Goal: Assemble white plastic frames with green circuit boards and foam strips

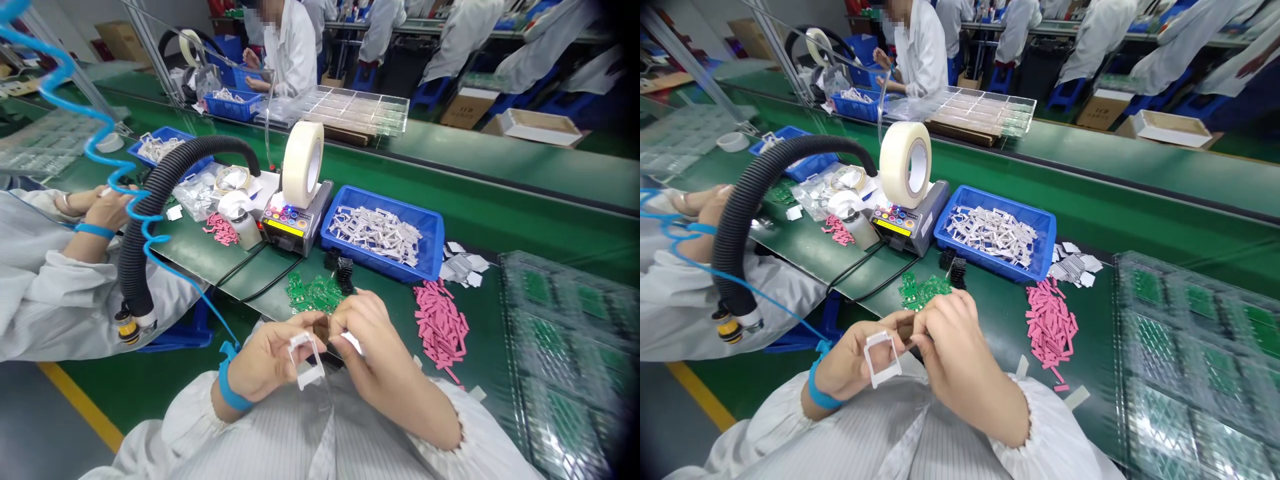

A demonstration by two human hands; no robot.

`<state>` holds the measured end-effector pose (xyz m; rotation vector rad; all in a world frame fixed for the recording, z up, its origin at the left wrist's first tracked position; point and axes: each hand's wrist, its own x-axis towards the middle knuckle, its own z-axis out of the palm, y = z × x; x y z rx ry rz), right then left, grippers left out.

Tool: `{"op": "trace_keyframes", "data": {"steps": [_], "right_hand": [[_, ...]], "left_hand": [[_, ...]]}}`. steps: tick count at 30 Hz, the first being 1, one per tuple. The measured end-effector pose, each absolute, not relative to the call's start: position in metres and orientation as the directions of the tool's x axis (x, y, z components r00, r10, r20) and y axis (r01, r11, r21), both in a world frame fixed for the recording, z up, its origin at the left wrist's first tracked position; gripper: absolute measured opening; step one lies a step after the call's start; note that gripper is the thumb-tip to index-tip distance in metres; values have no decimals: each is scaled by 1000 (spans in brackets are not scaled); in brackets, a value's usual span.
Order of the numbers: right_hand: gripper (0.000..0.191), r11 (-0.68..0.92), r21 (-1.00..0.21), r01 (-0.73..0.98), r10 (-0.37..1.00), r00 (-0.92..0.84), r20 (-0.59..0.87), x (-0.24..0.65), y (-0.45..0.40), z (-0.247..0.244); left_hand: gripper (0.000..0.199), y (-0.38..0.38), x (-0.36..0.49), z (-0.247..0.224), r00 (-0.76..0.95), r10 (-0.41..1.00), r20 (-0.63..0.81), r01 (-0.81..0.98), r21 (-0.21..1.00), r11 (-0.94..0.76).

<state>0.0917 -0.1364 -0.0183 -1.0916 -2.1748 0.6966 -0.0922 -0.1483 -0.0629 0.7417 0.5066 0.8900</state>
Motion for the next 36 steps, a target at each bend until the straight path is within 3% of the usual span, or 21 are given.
{"op": "trace_keyframes", "data": {"steps": [4,7,10,13,15,18,25,33,36], "right_hand": [[21,349,-793,499,901,-410,139,108,-140,-40],[22,286,-680,675,910,-413,-28,120,-137,-78],[19,263,-569,780,922,-377,-91,125,-133,-99],[4,307,-591,746,929,-369,16,123,-131,-80],[18,444,-595,670,890,-408,205,117,-130,-53],[31,638,-483,600,770,-493,406,105,-129,-18],[16,706,-362,608,705,-562,432,91,-124,-11],[18,703,-208,680,687,-575,445,111,-119,-10],[23,694,-279,664,706,-553,442,130,-115,-9]], "left_hand": [[34,-145,-92,-62,495,865,-81,-599,689,407],[30,-143,-95,-57,486,870,-86,-601,690,404],[30,-144,-97,-53,514,848,-128,-581,676,454],[34,-147,-96,-53,545,822,-167,-549,669,500],[34,-148,-95,-54,563,809,-171,-536,669,515],[35,-151,-94,-53,585,795,-160,-521,678,519],[36,-153,-91,-51,566,802,-194,-458,735,500],[37,-151,-96,-47,577,795,-186,-523,664,535],[32,-147,-98,-50,646,725,-238,-498,589,636]]}}
